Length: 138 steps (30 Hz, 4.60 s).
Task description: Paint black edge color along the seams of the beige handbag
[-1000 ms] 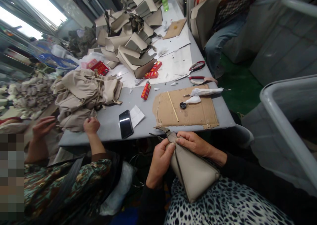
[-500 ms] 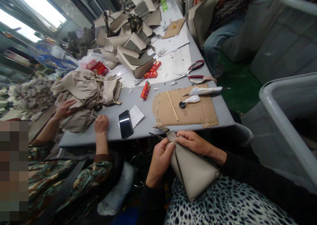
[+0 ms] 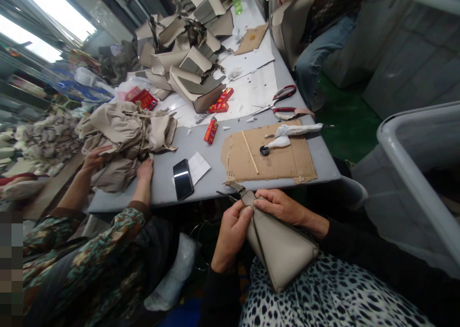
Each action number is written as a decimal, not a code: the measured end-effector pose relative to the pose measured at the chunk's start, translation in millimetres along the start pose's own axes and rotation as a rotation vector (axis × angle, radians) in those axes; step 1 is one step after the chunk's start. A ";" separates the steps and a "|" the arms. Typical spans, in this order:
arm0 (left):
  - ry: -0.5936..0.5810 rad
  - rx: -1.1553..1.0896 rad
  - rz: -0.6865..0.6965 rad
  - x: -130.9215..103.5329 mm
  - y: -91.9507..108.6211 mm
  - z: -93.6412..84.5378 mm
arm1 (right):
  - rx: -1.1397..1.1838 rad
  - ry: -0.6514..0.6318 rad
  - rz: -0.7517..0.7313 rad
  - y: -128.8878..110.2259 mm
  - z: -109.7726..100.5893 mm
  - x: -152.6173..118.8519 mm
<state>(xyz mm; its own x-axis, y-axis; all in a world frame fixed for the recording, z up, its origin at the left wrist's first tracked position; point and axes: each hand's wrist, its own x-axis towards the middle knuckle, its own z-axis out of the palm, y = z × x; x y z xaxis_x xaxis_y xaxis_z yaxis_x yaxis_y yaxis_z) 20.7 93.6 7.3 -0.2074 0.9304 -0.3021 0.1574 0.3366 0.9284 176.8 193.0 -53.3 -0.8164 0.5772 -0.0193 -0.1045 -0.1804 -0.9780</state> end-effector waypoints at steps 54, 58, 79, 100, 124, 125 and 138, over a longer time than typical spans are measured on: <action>-0.158 -0.088 -0.116 -1.4 0.7 -12.7 | -0.052 -0.029 -0.064 -3.4 -2.7 0.7; -0.161 -0.064 -0.098 -1.4 4.1 -13.5 | -0.039 -0.042 -0.065 -2.7 -3.6 0.2; -0.189 -0.072 -0.159 1.4 12.7 -6.9 | 0.057 -0.231 0.151 -10.8 -24.6 -1.6; -0.049 -0.093 -0.096 5.6 9.7 -3.0 | 0.242 -0.089 0.241 -11.5 -6.2 -4.2; 0.089 -0.086 -0.163 16.4 10.2 8.0 | -0.114 -0.062 0.063 -31.3 -10.8 6.7; 0.092 -0.108 -0.169 16.3 9.0 8.4 | -0.190 -0.056 0.045 -33.3 -10.8 5.3; 0.205 -0.237 -0.225 7.5 -6.7 -0.3 | -1.536 0.386 -0.453 -12.9 -64.3 -40.1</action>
<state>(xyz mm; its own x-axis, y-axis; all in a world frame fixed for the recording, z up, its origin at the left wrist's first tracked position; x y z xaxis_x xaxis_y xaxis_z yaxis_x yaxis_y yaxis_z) 17.8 98.3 -1.2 -0.4035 0.7807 -0.4772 -0.1370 0.4641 0.8751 247.4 223.4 -53.3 -0.6728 0.5541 0.4903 0.5372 0.8215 -0.1912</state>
